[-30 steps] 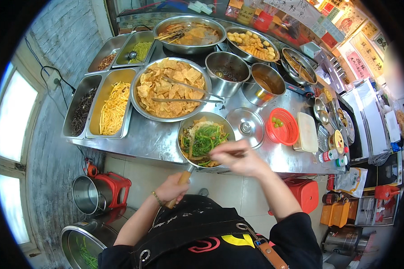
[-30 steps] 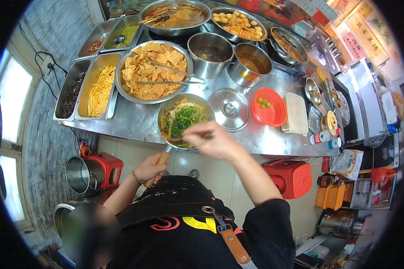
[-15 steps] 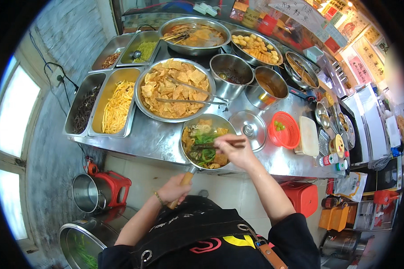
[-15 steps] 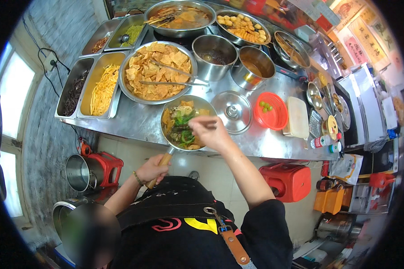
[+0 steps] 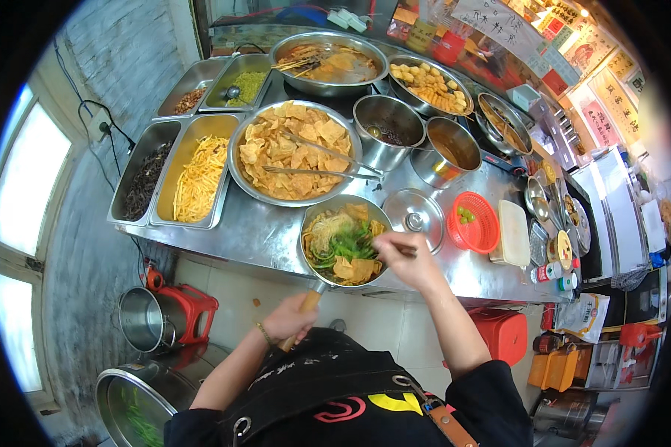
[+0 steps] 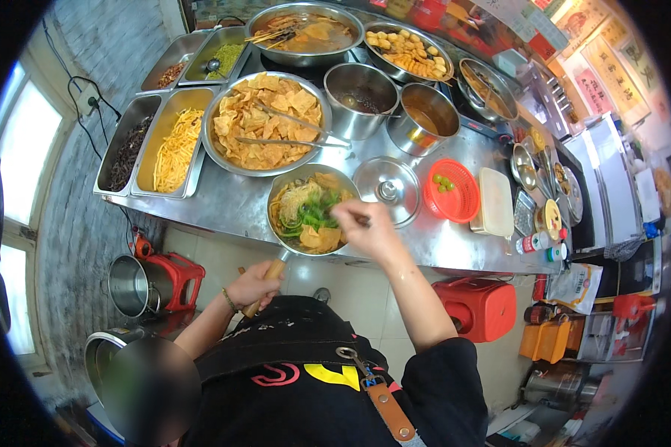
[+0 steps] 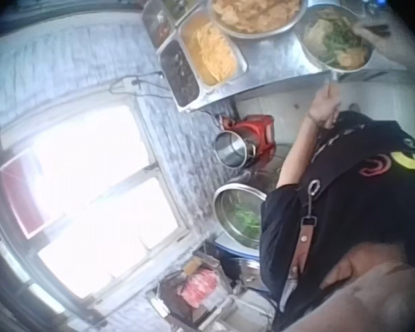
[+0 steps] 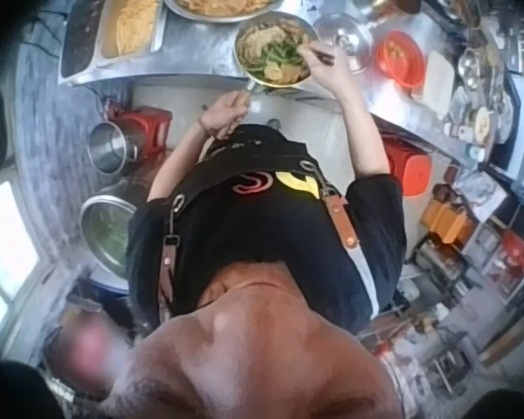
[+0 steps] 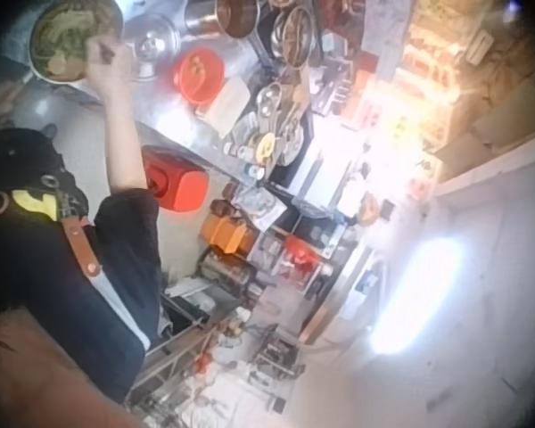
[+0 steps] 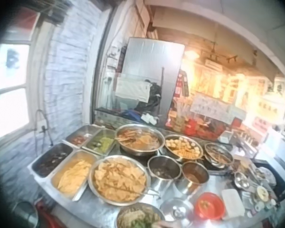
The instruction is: The person assembles a noodle dish in a small metal pan by adding various ingredients from containers, including greens, tofu skin, and sauces, then transfers the contents into a serving bowl. The person repeats the process to prepare a second dish, adding noodles and vegetables from a large pot.
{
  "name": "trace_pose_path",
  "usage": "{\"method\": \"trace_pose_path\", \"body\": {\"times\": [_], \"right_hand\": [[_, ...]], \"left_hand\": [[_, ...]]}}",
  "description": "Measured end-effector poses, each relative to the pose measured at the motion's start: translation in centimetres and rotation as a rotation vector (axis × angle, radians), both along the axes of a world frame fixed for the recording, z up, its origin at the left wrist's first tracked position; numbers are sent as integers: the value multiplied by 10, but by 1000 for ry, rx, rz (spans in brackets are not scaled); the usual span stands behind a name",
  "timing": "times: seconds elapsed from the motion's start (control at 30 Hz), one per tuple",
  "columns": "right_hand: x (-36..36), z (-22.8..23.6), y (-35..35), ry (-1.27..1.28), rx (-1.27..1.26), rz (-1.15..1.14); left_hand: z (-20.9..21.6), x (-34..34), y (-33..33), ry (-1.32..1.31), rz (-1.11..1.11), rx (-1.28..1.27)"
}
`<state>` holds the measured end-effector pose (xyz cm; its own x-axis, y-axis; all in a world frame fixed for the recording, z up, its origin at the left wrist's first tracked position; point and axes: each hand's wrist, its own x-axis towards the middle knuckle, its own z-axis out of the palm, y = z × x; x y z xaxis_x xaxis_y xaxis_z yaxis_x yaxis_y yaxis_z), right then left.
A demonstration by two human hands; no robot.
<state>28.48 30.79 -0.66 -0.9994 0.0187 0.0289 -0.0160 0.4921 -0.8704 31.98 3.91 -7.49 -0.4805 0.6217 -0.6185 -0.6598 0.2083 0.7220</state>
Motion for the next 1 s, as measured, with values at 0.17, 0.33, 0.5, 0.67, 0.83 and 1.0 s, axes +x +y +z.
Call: {"method": "trace_pose_path", "body": {"times": [0.17, 0.33, 0.5, 0.67, 0.83, 1.0], "right_hand": [[-25, -17, 0, -92, -336, -223], [-16, 52, 0, -172, 129, 80], [-29, 11, -15, 42, 64, 125], [-27, 12, 8, -208, -113, -109], [-36, -8, 11, -222, -372, -233], [-8, 71, 20, -169, -209, 58]], "left_hand": [[-4, 0, 2, 16, -9, 41], [1, 1, -3, 12, 3, 5], [0, -3, 1, 12, -24, 24], [-1, 0, -2, 26, -10, 15], [-1, 0, 2, 30, -25, 34], [-1, 2, -3, 4, -2, 11]]}}
